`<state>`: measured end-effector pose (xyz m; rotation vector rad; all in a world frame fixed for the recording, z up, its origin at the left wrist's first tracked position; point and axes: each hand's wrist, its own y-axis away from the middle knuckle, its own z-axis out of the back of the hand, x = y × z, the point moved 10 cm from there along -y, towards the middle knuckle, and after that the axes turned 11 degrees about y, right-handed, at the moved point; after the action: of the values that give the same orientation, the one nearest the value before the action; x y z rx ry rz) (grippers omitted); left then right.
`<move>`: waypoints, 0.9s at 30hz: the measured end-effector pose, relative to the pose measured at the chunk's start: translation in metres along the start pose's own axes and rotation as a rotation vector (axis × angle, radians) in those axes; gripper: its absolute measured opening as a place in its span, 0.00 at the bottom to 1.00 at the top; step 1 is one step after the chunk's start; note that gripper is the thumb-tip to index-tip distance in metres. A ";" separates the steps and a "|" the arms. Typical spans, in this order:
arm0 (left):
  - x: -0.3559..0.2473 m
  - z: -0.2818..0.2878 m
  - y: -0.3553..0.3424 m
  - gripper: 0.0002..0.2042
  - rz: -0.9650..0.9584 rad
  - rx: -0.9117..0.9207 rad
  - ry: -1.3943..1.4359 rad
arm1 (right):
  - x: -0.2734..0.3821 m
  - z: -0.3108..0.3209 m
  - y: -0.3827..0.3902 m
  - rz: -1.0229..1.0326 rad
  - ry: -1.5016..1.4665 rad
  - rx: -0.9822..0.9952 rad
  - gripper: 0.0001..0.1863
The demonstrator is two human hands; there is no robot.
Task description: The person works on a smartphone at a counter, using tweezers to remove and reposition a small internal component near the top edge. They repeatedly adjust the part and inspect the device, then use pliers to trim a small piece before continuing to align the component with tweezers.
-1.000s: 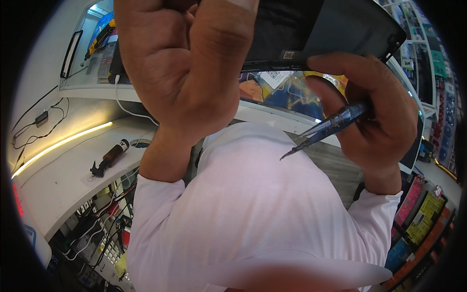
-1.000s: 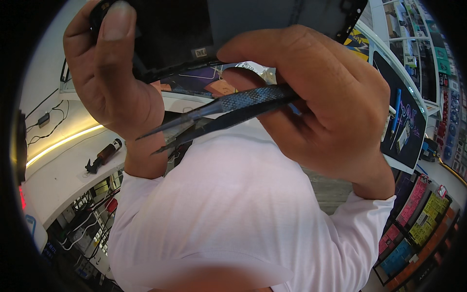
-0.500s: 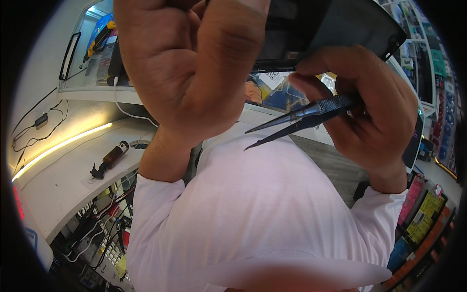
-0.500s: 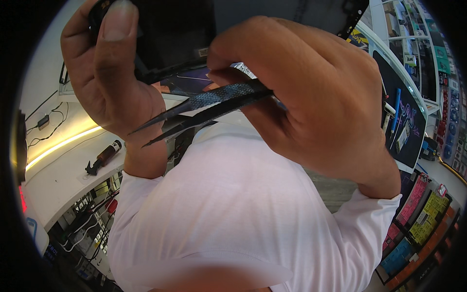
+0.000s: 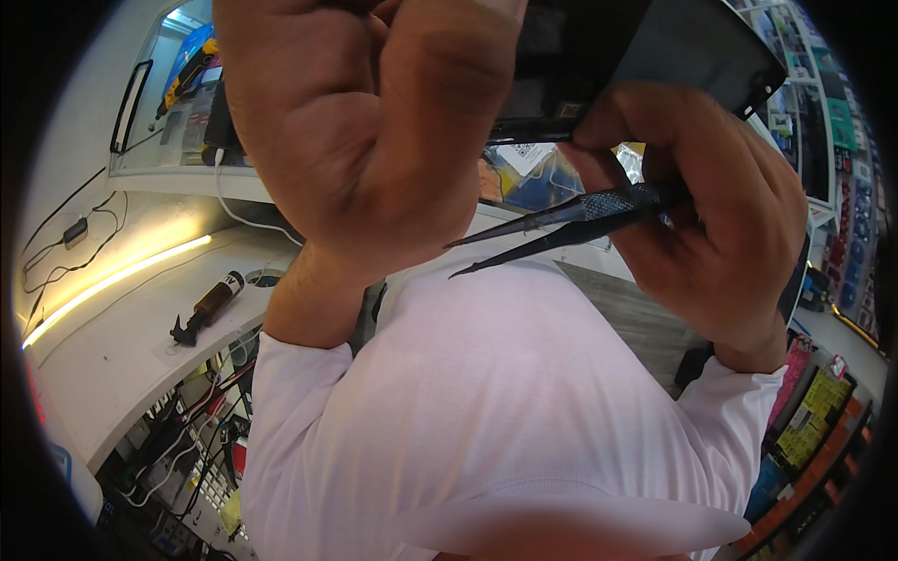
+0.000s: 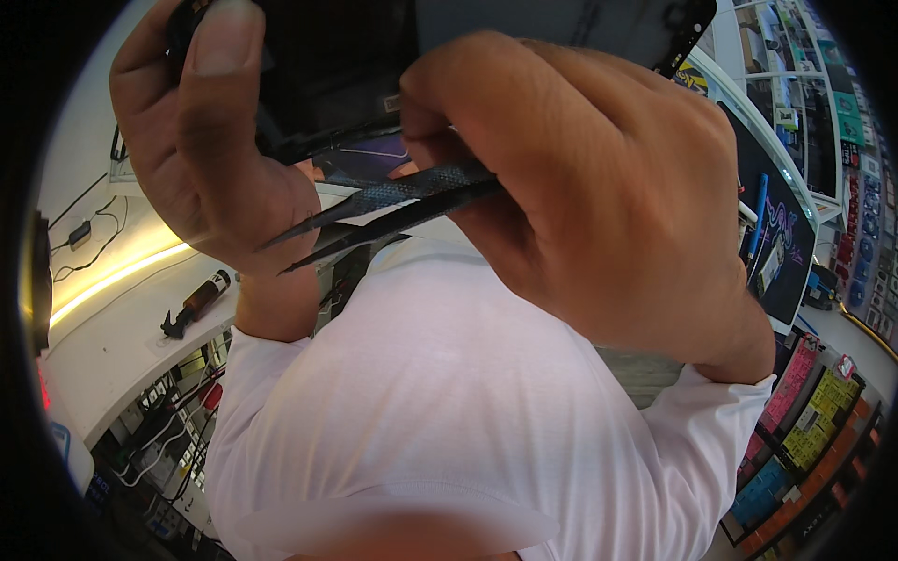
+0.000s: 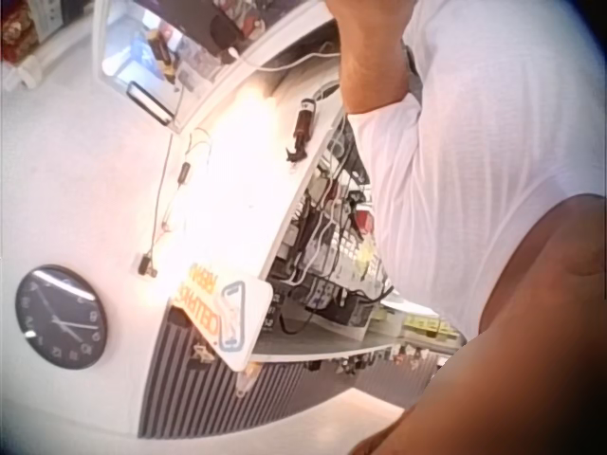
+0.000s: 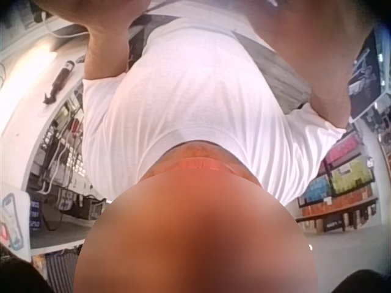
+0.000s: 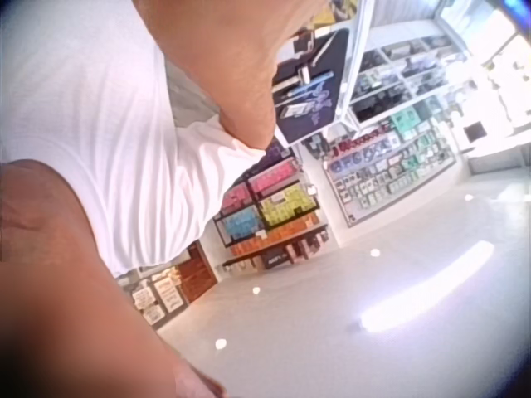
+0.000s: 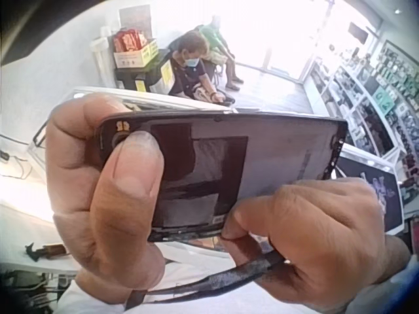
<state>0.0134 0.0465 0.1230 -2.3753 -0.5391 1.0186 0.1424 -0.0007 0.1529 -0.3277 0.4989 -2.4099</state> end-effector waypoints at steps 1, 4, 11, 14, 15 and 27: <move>0.000 0.002 0.000 0.15 -0.037 0.004 -0.034 | -0.001 0.000 0.000 -0.009 -0.010 -0.001 0.14; 0.002 0.008 0.001 0.16 -0.131 0.018 -0.124 | -0.005 -0.001 0.003 -0.069 -0.070 -0.001 0.14; -0.009 -0.004 -0.007 0.16 -0.049 0.020 -0.118 | -0.023 -0.008 0.014 -0.265 -0.238 0.000 0.12; -0.008 -0.006 -0.005 0.16 -0.081 0.024 -0.168 | -0.018 -0.002 0.006 -0.147 -0.156 0.060 0.11; -0.009 -0.007 -0.004 0.16 -0.094 0.027 -0.189 | -0.017 -0.002 0.005 -0.136 -0.155 0.057 0.11; -0.005 -0.010 -0.002 0.17 -0.022 0.007 -0.153 | -0.007 0.001 -0.001 -0.006 -0.064 0.040 0.15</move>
<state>0.0174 0.0425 0.1332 -2.2933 -0.6142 1.1966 0.1474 0.0042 0.1539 -0.3878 0.4210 -2.4034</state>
